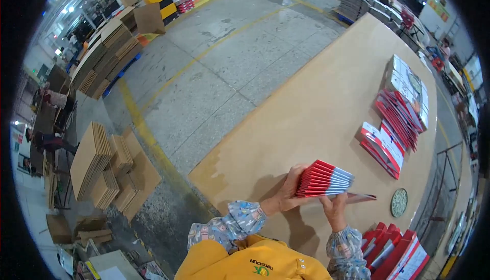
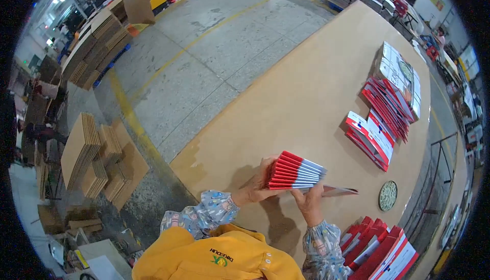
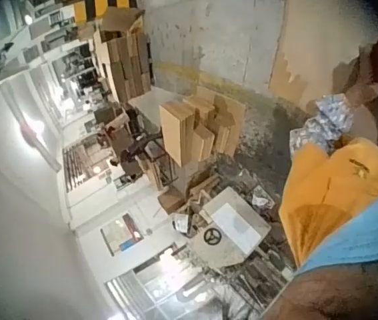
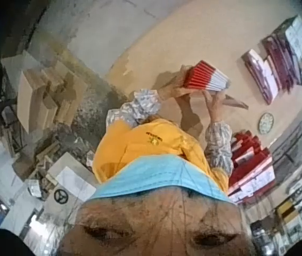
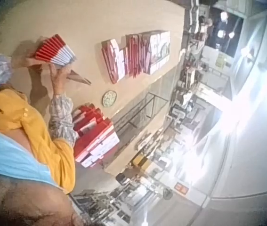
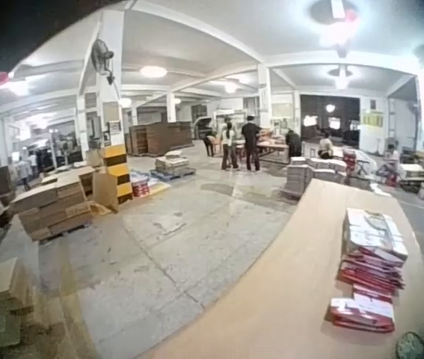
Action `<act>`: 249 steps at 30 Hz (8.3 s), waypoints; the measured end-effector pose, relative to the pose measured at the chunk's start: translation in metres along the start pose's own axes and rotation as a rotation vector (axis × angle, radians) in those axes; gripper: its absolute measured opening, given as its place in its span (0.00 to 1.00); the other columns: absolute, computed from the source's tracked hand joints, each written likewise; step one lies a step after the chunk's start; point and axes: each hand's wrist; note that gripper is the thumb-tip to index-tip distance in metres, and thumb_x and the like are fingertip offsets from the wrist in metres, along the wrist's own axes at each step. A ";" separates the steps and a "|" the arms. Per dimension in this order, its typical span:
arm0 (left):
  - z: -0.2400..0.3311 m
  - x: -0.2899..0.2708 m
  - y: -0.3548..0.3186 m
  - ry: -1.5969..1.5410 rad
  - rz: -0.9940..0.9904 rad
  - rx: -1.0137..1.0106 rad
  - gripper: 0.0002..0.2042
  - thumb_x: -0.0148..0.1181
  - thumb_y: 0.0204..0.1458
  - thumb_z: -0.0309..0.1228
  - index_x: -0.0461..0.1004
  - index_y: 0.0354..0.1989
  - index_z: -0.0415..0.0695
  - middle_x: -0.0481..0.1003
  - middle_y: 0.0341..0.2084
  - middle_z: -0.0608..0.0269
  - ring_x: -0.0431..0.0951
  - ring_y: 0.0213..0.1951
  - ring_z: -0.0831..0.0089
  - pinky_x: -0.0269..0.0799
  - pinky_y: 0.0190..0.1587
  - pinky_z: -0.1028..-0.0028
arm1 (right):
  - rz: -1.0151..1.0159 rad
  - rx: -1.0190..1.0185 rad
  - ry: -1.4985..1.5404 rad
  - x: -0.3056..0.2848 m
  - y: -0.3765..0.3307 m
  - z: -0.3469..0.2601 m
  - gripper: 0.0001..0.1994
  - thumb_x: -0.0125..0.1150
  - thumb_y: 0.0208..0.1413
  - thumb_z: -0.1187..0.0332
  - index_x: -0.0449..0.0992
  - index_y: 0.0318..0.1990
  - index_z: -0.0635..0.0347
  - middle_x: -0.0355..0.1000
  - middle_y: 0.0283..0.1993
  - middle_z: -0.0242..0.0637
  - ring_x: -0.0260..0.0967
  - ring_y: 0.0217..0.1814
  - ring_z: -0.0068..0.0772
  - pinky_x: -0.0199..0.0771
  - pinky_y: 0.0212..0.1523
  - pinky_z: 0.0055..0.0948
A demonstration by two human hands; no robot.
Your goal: The person is aligning and stacking flat-folded cardboard packaging boxes on a work table.
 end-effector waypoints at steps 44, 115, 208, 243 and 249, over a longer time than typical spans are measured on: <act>-0.017 0.016 0.017 0.181 0.219 0.228 0.16 0.67 0.41 0.29 0.62 0.31 0.44 0.64 0.26 0.57 0.68 0.30 0.58 0.65 0.33 0.66 | 0.093 -0.397 -0.627 0.007 0.075 -0.118 0.08 0.62 0.43 0.71 0.66 0.23 0.57 0.59 0.19 0.35 0.58 0.21 0.37 0.52 0.25 0.35; -0.146 0.026 -0.016 -0.026 0.666 -0.890 0.23 0.67 0.44 0.31 0.71 0.48 0.35 0.74 0.41 0.53 0.75 0.42 0.66 0.72 0.42 0.69 | -0.223 0.213 -0.515 0.148 -0.112 0.048 0.36 0.58 0.43 0.56 0.58 0.62 0.59 0.49 0.66 0.50 0.42 0.69 0.56 0.35 0.62 0.69; -0.187 -0.005 -0.005 -0.495 0.511 -1.049 0.45 0.79 0.23 0.36 0.60 0.51 0.26 0.63 0.52 0.40 0.67 0.53 0.50 0.72 0.53 0.61 | -0.133 0.173 -0.420 0.141 -0.117 0.050 0.39 0.57 0.43 0.49 0.58 0.63 0.57 0.51 0.67 0.46 0.46 0.69 0.51 0.37 0.63 0.64; 0.036 -0.022 -0.012 -0.207 -0.181 -0.166 0.38 0.74 0.35 0.22 0.58 0.57 0.42 0.65 0.50 0.64 0.64 0.55 0.73 0.63 0.58 0.72 | 0.069 0.077 -0.369 0.008 -0.037 -0.055 0.31 0.64 0.47 0.56 0.63 0.56 0.64 0.64 0.54 0.50 0.60 0.58 0.53 0.57 0.58 0.48; 0.039 -0.017 -0.024 -0.186 -0.156 -0.068 0.34 0.72 0.39 0.22 0.59 0.56 0.42 0.66 0.49 0.64 0.66 0.53 0.74 0.63 0.57 0.72 | -0.094 0.175 -0.156 0.008 -0.052 -0.045 0.20 0.61 0.49 0.58 0.71 0.45 0.63 0.70 0.42 0.49 0.66 0.43 0.54 0.66 0.44 0.45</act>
Point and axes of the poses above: each hand's wrist, its own y-axis towards the middle knuckle, its own x-axis out of the palm, z = x × y
